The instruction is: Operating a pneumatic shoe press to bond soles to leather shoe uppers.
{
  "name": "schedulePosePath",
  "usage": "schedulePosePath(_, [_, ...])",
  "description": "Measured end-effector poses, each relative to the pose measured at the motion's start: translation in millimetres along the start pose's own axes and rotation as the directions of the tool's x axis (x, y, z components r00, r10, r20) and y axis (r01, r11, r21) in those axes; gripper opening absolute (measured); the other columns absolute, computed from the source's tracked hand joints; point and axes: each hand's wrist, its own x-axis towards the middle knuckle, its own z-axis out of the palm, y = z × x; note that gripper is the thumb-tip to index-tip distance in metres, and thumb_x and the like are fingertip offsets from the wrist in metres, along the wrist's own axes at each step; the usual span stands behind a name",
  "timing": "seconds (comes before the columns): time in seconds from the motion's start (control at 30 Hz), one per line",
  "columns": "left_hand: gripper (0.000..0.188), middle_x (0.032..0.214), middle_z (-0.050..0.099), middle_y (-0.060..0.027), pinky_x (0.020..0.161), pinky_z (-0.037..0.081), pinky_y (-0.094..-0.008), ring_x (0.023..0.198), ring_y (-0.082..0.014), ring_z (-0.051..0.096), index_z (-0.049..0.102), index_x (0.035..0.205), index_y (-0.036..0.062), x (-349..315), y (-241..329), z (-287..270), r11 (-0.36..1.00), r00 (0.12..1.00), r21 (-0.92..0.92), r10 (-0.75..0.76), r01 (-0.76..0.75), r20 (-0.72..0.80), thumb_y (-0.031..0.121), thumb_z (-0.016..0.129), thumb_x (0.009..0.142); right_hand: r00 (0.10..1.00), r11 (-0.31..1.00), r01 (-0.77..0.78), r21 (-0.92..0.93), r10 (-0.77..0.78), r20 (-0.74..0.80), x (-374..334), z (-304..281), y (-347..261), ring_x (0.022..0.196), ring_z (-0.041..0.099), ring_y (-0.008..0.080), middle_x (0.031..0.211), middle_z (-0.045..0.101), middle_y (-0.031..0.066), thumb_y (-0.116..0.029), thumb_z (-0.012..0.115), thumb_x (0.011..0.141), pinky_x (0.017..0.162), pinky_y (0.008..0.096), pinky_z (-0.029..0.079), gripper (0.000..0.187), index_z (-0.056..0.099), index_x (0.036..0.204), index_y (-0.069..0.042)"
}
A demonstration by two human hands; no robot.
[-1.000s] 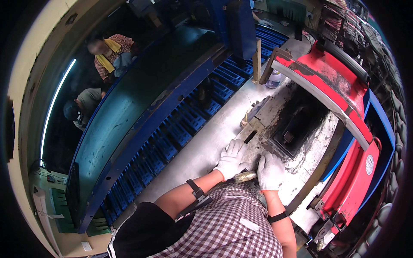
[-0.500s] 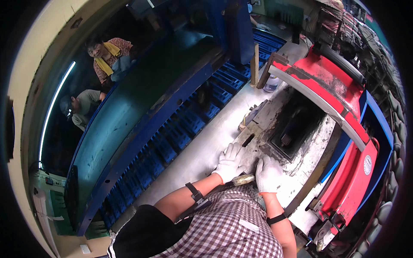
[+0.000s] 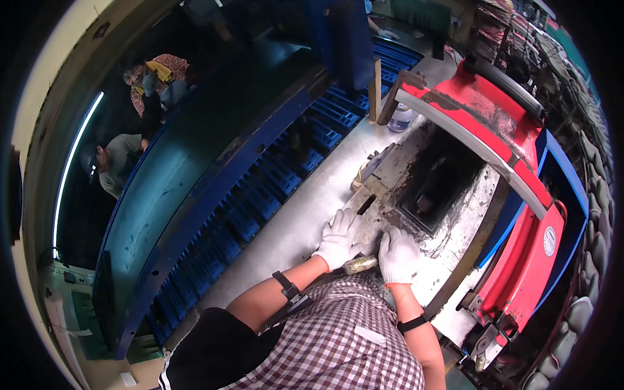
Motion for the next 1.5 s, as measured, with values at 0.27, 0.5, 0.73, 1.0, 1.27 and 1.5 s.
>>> schedulePosePath(0.27, [0.084,0.155,0.039,-0.0191,0.105,0.04,-0.0605,0.144,-0.0384,0.036,0.047,0.147,0.0081,-2,2,-1,0.999,1.0,-0.042,-0.021,0.021,-0.006,0.045,0.078,0.077,1.0,1.0,0.005,-0.004,-0.005,0.006,-3,-1,-1,0.085,0.067,0.0343,0.089,0.071,0.0111,-0.023,0.064,0.096,0.078,0.0492,0.052,0.013,0.074,0.1,-0.016])
schedulePosePath(0.5, [0.085,0.154,0.039,-0.0189,0.103,0.041,-0.0609,0.144,-0.0389,0.036,0.047,0.147,0.0078,-2,2,-4,0.998,1.0,-0.054,-0.015,0.015,0.0,0.044,0.078,0.077,1.0,1.0,0.006,0.02,-0.006,-0.005,-4,0,1,0.086,0.067,0.0343,0.091,0.071,0.0109,-0.022,0.064,0.096,0.079,0.0491,0.053,0.014,0.073,0.101,-0.014])
schedulePosePath(0.73, [0.083,0.151,0.039,-0.0217,0.1,0.043,-0.062,0.141,-0.0445,0.037,0.046,0.147,0.0055,-2,2,-5,0.999,0.997,-0.036,0.021,-0.024,-0.072,0.042,0.077,0.08,1.0,1.0,0.016,-0.004,-0.016,0.001,3,0,-1,0.085,0.067,0.0348,0.09,0.071,0.0114,-0.022,0.064,0.096,0.079,0.049,0.053,0.014,0.073,0.1,-0.012])
schedulePosePath(1.0, [0.085,0.153,0.039,-0.0213,0.1,0.043,-0.0613,0.143,-0.044,0.036,0.045,0.149,0.0059,-1,-1,-3,0.999,1.0,-0.049,0.008,-0.009,-0.005,0.044,0.076,0.079,1.0,1.0,0.011,-0.001,-0.011,0.004,-2,1,0,0.084,0.067,0.0351,0.089,0.07,0.0122,-0.023,0.064,0.096,0.077,0.0501,0.053,0.015,0.073,0.1,-0.012])
schedulePosePath(1.27, [0.087,0.157,0.036,-0.0222,0.103,0.04,-0.0631,0.146,-0.0445,0.033,0.043,0.152,0.0072,-3,-1,1,0.998,1.0,-0.057,0.001,-0.001,-0.002,0.045,0.076,0.08,1.0,1.0,-0.004,-0.004,0.004,0.001,-2,2,1,0.084,0.067,0.035,0.088,0.07,0.0117,-0.024,0.064,0.096,0.078,0.0489,0.052,0.014,0.073,0.099,-0.013])
schedulePosePath(1.5, [0.087,0.159,0.034,-0.0227,0.105,0.039,-0.0636,0.147,-0.0447,0.032,0.042,0.153,0.0069,-3,0,0,0.998,0.999,-0.062,-0.006,0.008,0.041,0.045,0.074,0.082,1.0,1.0,-0.004,0.007,0.004,-0.026,-2,-1,0,0.084,0.067,0.0352,0.087,0.07,0.0121,-0.023,0.064,0.096,0.078,0.0492,0.052,0.014,0.073,0.097,-0.013])
